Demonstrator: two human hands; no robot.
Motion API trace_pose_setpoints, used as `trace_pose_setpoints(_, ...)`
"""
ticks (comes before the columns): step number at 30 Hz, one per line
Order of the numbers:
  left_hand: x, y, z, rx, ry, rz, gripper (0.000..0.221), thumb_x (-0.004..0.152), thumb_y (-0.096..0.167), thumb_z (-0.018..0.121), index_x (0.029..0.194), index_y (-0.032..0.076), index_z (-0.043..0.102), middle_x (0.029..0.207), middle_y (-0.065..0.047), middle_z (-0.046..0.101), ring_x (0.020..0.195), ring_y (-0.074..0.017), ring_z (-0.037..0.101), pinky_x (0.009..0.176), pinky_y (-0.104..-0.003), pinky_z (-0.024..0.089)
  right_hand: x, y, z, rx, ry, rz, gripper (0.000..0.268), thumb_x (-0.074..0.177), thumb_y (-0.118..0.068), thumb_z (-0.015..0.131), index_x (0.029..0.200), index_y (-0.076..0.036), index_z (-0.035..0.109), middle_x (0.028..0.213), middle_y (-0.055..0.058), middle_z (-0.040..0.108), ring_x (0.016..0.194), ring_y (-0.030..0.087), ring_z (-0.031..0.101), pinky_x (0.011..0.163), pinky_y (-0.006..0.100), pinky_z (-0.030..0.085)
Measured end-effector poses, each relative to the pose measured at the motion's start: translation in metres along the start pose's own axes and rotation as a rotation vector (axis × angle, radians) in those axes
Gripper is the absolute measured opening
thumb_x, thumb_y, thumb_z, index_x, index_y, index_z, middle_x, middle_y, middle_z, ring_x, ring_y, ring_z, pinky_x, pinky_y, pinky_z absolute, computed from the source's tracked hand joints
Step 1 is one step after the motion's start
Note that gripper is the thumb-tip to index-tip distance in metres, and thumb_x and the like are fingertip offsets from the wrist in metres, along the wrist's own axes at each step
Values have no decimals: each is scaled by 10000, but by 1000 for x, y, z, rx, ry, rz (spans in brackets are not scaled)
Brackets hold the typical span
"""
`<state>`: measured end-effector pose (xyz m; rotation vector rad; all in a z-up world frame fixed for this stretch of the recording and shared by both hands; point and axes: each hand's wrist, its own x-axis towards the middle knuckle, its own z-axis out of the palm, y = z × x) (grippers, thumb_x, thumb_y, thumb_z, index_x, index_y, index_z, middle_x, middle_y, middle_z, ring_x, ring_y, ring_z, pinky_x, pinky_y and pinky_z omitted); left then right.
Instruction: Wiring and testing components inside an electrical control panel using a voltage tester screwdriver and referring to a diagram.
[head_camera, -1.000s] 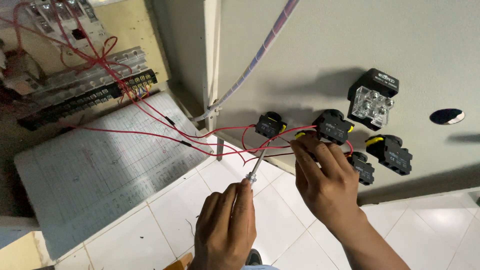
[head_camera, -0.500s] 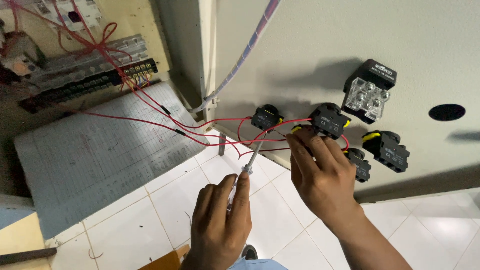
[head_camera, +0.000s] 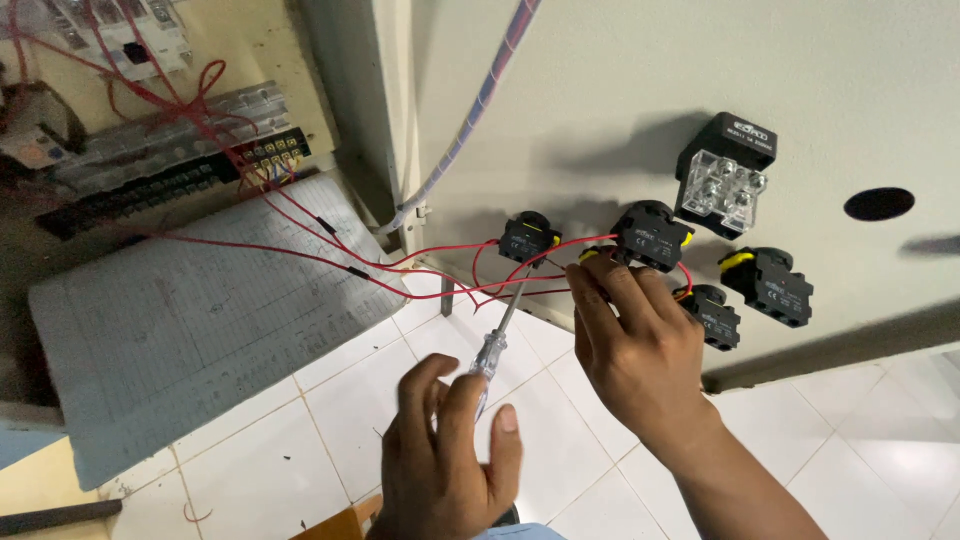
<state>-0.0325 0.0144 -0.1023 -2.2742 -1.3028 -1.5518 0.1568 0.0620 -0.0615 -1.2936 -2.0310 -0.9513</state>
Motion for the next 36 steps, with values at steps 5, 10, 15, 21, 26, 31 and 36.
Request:
trace_pose_setpoints(5, -16, -4, 6, 132, 178, 85, 102, 959, 114, 697, 1056, 145, 687, 1091, -188, 690, 834, -258, 739, 721, -348, 637, 0, 0, 2, 21, 36, -11, 167, 1002, 54, 642, 1094, -43, 742, 1068, 51, 703, 758, 223, 583, 600, 299, 447)
trace_pose_setpoints(10, -23, -26, 13, 138, -33, -138, 317, 1008, 364, 479, 1048, 71, 592, 764, -73, 574, 578, -296, 562, 471, -412, 421, 1, 6, 0, 65, 19, -21, 171, 1016, 45, 595, 1107, -22, 723, 1084, 73, 691, 758, 238, 570, 641, 308, 456)
trace_pose_setpoints(15, -33, -8, 25, 64, 155, -202, 72, 923, 101, 686, 972, 106, 634, 1048, -125, 598, 900, -291, 681, 728, -388, 604, 3, 8, 1, 86, 47, -17, 165, 1015, 66, 591, 1071, -8, 727, 1051, 85, 685, 758, 239, 566, 644, 311, 454)
trace_pose_setpoints(21, -20, 2, 15, 102, -13, -372, 436, 940, 515, 451, 1027, 103, 564, 709, -43, 527, 457, -323, 482, 441, -457, 365, 5, 17, -3, 172, 51, -22, 39, 1021, -5, 665, 1023, 6, 702, 1031, 91, 677, 720, 237, 547, 608, 334, 459)
trace_pose_setpoints(26, -27, 2, 28, 277, 233, -322, 314, 1021, 437, 485, 1015, 128, 542, 712, 20, 516, 452, -235, 490, 513, -401, 416, 5, 22, -9, 166, 59, -22, 96, 1022, -13, 621, 1030, -26, 715, 1068, 82, 677, 774, 226, 598, 637, 321, 481)
trace_pose_setpoints(31, 2, 11, 7, 46, 90, -387, 268, 944, 227, 504, 1137, 61, 587, 885, -114, 543, 757, -302, 543, 710, -412, 445, 2, 26, -11, 155, 22, -5, 104, 1011, -20, 612, 1058, -30, 704, 1081, 75, 678, 767, 230, 590, 593, 335, 453)
trace_pose_setpoints(36, -16, -3, 22, -3, 263, -243, 132, 976, 125, 623, 1049, 49, 543, 948, -147, 632, 773, -289, 615, 648, -361, 494, 5, 24, -12, 119, 32, 21, 106, 1005, -6, 611, 1040, -48, 702, 1019, 45, 672, 763, 217, 593, 594, 324, 454)
